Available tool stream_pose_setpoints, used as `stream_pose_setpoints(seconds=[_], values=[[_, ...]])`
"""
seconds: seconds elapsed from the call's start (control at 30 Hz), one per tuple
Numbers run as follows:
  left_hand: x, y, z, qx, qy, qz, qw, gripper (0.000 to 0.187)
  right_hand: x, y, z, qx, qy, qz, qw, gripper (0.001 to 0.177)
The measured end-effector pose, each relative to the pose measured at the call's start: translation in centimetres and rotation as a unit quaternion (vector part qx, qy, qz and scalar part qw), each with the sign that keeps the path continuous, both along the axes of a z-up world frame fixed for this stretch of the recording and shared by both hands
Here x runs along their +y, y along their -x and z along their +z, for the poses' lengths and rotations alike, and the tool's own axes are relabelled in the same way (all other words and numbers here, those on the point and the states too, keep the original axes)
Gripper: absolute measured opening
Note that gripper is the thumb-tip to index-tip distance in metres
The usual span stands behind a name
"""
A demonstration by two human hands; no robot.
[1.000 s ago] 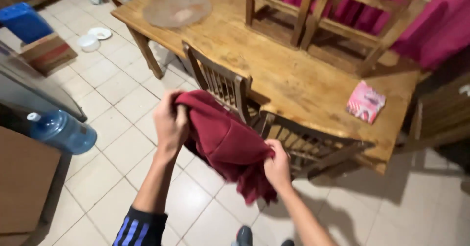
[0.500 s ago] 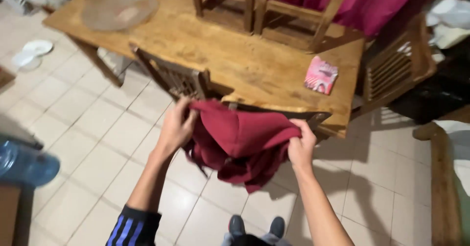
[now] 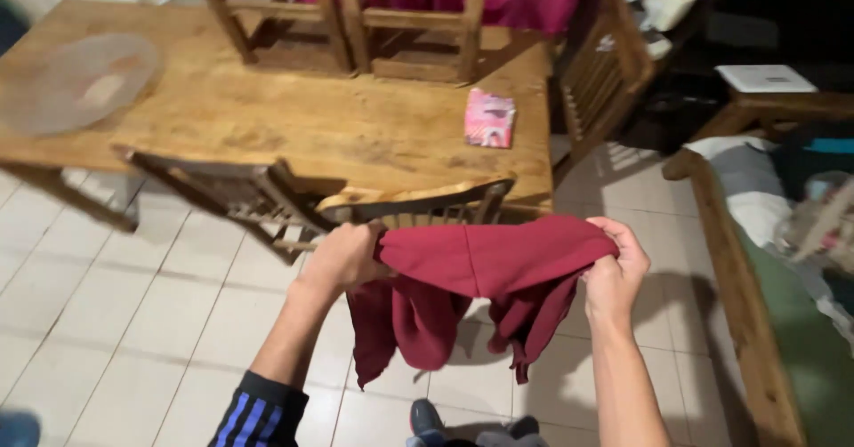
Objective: Moving chairs, wiping a table, and folding clothes in a home.
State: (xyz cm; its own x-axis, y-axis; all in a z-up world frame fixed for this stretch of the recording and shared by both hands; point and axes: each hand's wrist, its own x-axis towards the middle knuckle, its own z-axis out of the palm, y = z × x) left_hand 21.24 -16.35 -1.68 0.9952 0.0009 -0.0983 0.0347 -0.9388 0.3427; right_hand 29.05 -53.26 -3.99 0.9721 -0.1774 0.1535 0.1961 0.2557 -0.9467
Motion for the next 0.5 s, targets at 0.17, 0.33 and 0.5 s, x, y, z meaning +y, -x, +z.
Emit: stream_pose_setpoints(seconds=[0.17,0.33,0.5], values=[[-5.3,-3.6,-2.0,-0.115,0.038,-0.068,0.99,0.029,-7.0,1.0,1.2,0.002,0.023,-0.074,0.997,0.021],[-11.9,-8.7,-3.8,-0.233,0.168,-0.127,0.949,0.036,-15.0,1.8,2.1,0.038,-0.004,-0.194,0.98,0.028],[-21.0,-11.5,-1.5,-0.066,0.269,0.004,0.961,0.029,-22.6,4.3,3.2,0.067,0.137,-0.193,0.969,0.037]])
